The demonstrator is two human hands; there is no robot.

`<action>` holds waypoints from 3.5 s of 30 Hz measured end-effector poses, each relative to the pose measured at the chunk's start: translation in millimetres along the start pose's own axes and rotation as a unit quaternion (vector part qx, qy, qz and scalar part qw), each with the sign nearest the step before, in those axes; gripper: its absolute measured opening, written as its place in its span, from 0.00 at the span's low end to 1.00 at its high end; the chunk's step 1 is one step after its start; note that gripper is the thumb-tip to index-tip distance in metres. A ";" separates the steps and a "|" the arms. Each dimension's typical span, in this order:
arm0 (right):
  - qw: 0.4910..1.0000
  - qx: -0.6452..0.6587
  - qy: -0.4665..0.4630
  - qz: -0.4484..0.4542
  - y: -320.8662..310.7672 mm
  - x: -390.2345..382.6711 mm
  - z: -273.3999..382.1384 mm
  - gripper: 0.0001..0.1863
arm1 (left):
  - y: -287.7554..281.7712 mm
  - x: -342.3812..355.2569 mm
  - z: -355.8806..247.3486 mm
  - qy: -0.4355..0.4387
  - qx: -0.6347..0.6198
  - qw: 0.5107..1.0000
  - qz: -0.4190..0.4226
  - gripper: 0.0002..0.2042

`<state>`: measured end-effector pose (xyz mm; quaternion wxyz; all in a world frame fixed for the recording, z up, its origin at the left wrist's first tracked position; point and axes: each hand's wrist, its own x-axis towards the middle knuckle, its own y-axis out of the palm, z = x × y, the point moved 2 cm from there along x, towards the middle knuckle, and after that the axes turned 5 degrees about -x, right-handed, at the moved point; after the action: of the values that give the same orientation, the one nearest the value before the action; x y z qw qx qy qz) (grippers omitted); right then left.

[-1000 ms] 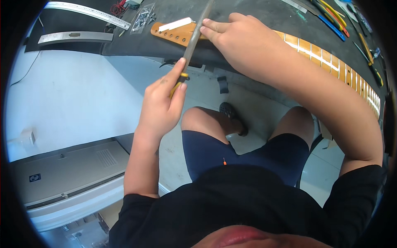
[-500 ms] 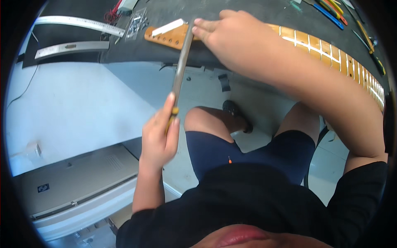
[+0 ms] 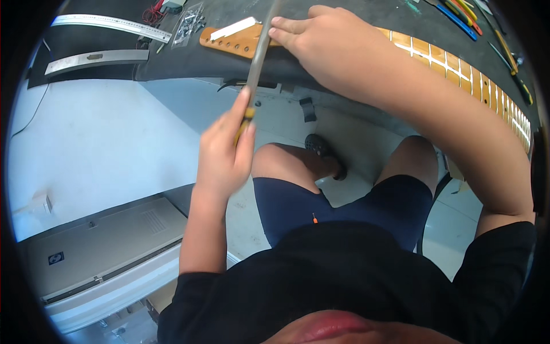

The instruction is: The person uses a ruler to measure a guitar neck, applies a piece of tape, and uses a file to smooth the end of the neck while holding the file with both hands.

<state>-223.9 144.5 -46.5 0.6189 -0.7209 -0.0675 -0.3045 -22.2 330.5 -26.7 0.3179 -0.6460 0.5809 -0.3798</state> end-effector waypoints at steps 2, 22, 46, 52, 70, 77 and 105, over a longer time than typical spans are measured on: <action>1.000 -0.006 0.022 -0.009 2.2 1.8 10.7 0.26 | -2.0 -49.4 11.5 0.078 -0.004 0.996 -0.043 0.30; 0.998 -0.021 0.044 -0.028 1.6 9.5 15.8 0.26 | -5.0 -60.5 9.8 0.084 0.006 0.995 -0.052 0.31; 0.998 -0.034 0.048 -0.024 5.0 1.7 9.6 0.28 | -17.3 -5.2 -15.1 0.021 -0.003 1.000 -0.002 0.31; 0.999 -0.033 0.042 0.008 4.9 2.8 13.5 0.23 | -24.0 -48.5 -20.0 0.058 0.002 0.998 -0.023 0.30; 0.999 -0.007 0.041 0.003 5.1 3.0 18.5 0.29 | -23.4 -38.1 -12.9 0.068 -0.005 0.997 -0.031 0.27; 0.998 -0.037 0.037 -0.044 7.7 -3.5 3.8 0.26 | -14.2 -17.6 -13.4 0.001 -0.007 1.000 -0.001 0.28; 0.997 -0.039 0.023 -0.060 2.2 5.1 5.6 0.24 | -31.9 30.4 -25.4 -0.048 -0.014 0.998 0.024 0.28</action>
<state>-216.7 147.8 -46.0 0.5726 -0.7320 -0.0845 -0.3594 -26.6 305.0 17.1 0.3450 -0.6536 0.5858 -0.3326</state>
